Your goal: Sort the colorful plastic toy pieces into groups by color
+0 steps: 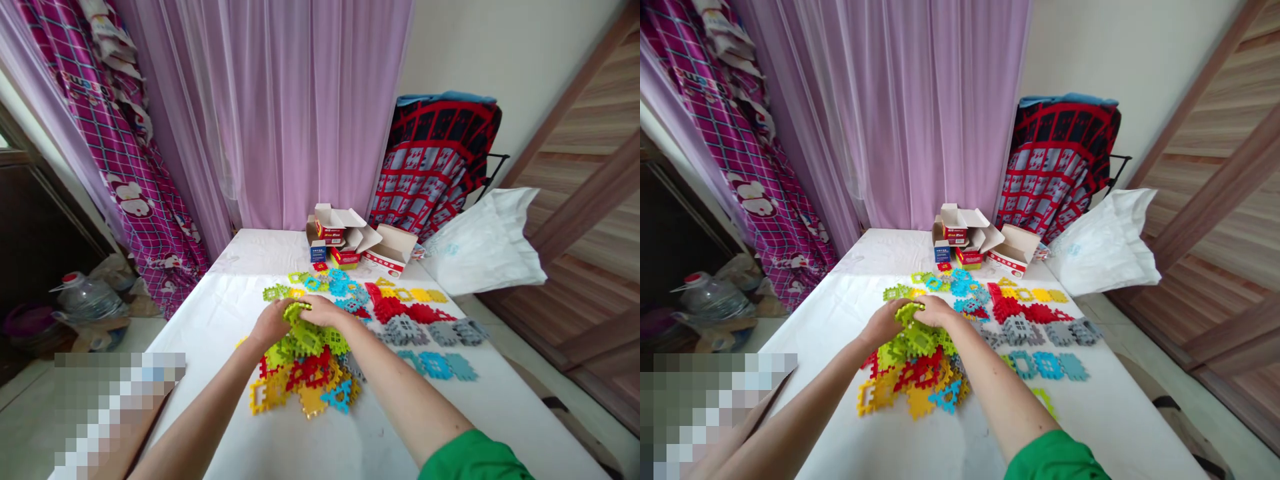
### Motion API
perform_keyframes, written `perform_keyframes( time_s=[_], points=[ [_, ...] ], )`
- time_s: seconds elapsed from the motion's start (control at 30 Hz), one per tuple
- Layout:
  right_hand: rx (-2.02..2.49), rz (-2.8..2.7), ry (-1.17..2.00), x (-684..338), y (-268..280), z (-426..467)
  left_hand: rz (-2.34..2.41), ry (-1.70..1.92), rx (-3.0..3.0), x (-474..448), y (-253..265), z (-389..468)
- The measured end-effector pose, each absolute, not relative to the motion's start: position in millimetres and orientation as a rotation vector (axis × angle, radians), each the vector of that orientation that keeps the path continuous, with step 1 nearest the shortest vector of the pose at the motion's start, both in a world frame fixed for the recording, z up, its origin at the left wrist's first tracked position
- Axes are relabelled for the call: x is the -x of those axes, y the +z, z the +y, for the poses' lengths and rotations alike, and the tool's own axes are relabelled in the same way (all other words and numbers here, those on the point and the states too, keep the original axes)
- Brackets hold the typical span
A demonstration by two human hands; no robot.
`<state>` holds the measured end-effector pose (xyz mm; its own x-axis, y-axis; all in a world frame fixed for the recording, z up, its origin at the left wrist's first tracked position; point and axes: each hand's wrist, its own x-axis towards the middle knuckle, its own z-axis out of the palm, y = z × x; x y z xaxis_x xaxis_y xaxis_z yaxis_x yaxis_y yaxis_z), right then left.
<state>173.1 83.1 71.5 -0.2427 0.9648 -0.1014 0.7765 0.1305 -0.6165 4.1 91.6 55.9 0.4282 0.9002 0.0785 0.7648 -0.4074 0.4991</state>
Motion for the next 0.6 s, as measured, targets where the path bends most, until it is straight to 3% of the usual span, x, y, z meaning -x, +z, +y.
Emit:
perform_keyframes(
  time_s=[0.27,0.6],
  points=[
    [1.577,-1.886,0.766,-231.1,64.1,1.0,1.174,0.564,-2.421,-17.2,46.4,9.6],
    [1.593,-1.407,0.007,-162.7,-47.4,-92.7,1.385,0.493,-2.715,-5.0,-5.7,-50.3]
  ],
)
